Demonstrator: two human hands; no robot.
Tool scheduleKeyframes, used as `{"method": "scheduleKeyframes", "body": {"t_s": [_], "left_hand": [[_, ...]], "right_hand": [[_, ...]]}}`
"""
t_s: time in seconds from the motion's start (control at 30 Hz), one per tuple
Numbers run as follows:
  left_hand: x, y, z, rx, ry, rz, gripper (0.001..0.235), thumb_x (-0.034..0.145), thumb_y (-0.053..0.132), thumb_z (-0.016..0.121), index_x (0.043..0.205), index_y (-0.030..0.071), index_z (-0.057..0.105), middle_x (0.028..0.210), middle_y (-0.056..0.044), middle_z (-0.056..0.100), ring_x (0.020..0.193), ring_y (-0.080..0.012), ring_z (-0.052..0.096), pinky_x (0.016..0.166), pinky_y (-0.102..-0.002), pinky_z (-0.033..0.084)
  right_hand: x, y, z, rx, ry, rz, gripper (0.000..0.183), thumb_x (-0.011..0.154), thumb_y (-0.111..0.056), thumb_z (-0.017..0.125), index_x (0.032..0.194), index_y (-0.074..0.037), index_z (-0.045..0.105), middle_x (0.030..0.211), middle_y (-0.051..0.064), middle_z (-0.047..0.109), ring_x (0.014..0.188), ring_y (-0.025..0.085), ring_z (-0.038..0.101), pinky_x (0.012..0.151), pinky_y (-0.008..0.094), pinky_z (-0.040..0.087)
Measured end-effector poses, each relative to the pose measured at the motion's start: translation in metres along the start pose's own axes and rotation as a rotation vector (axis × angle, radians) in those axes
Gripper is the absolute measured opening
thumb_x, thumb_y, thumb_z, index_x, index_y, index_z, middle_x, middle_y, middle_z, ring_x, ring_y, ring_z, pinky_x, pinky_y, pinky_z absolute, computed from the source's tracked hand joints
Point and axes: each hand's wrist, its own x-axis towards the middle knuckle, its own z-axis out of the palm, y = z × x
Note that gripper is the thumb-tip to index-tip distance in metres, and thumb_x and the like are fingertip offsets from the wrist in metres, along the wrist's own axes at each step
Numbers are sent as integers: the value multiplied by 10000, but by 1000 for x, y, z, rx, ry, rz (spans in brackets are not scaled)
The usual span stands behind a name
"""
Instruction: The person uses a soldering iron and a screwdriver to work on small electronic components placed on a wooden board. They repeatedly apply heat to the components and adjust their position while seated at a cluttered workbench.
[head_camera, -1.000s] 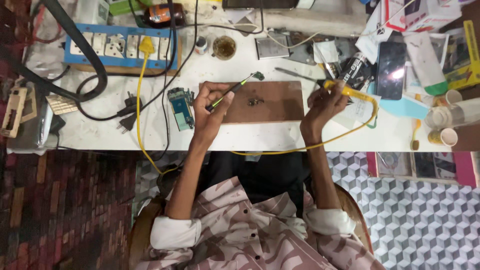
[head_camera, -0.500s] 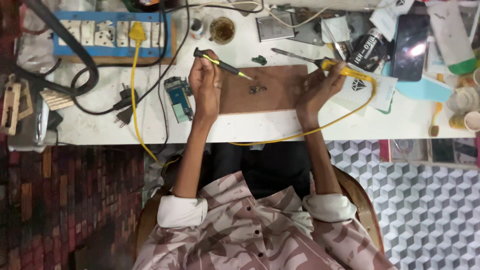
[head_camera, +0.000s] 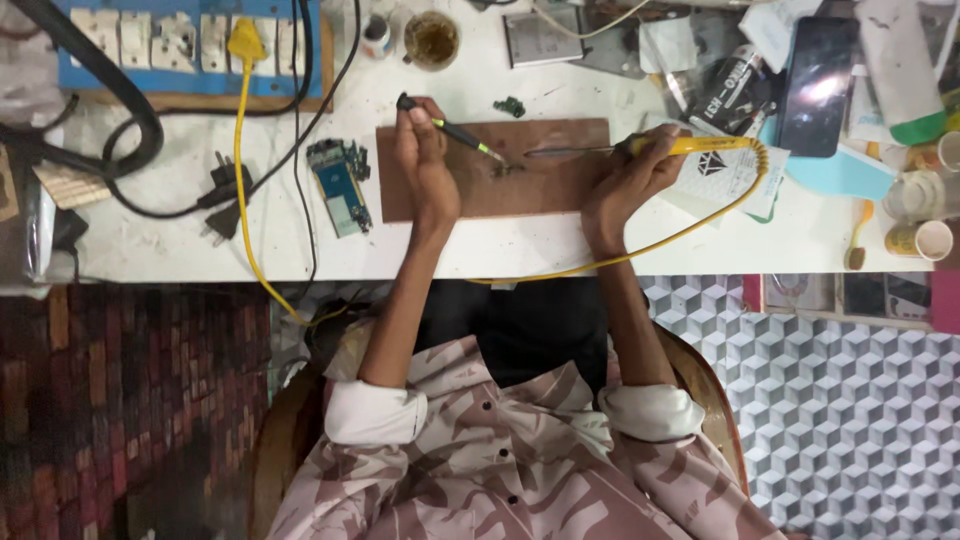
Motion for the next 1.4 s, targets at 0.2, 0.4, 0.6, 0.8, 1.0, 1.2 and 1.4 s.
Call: {"method": "scheduleKeyframes", "body": {"t_s": [0.2, 0.4, 0.6, 0.8, 1.0, 1.2, 1.4], "left_hand": [[-3, 12, 2, 158, -25, 27, 429, 1141, 461, 376, 1048, 83, 557, 811, 54, 374, 736, -69, 353, 666, -267, 313], [-9, 17, 6, 278, -71, 167, 430, 1177, 431, 332, 1051, 78, 541, 850, 32, 450, 786, -92, 423, 735, -293, 374], [-8, 15, 3, 217, -49, 127, 445, 1165, 439, 334, 1033, 73, 548, 783, 40, 367, 695, -74, 338, 639, -287, 287], [-8, 11, 2, 283, -61, 160, 500, 1151, 497, 314, 1021, 82, 562, 725, 55, 356, 630, -63, 330, 586, -287, 274], [-9, 10, 1, 376, -53, 210, 503, 1151, 477, 297, 1010, 78, 570, 714, 17, 450, 617, -92, 400, 576, -306, 319], [-8, 14, 5, 396, -71, 235, 479, 1168, 424, 287, 1015, 58, 556, 773, -26, 516, 643, -116, 438, 601, -318, 362], [-10, 15, 3, 429, -66, 222, 493, 1162, 428, 300, 999, 45, 564, 782, -42, 505, 678, -130, 444, 634, -337, 365]], "right_hand": [[-6, -9, 0, -2, -87, 2, 363, 1140, -417, 402, 1029, -81, 480, 838, 0, 440, 657, 80, 371, 578, 233, 345], [-8, -7, -1, -88, -238, -168, 424, 1196, -452, 340, 1057, -71, 464, 886, 23, 436, 717, 114, 400, 644, 270, 390], [-12, -17, 1, -166, -233, -122, 444, 1160, -470, 302, 1086, -65, 470, 825, 32, 457, 657, 111, 395, 600, 264, 352], [-15, -27, 4, -171, -241, -110, 463, 1157, -506, 312, 1069, -78, 465, 792, 28, 436, 624, 115, 399, 580, 254, 355], [-14, -26, 7, -80, -170, -21, 440, 1136, -491, 336, 1061, -77, 464, 787, 32, 438, 597, 112, 363, 541, 251, 335], [-14, -29, 4, -151, -189, -60, 476, 1140, -532, 321, 1052, -86, 463, 792, 27, 433, 628, 105, 385, 563, 248, 363], [-13, -24, 7, -127, -165, -62, 475, 1131, -540, 351, 1020, -89, 450, 777, 27, 420, 611, 106, 367, 543, 252, 351]]}}
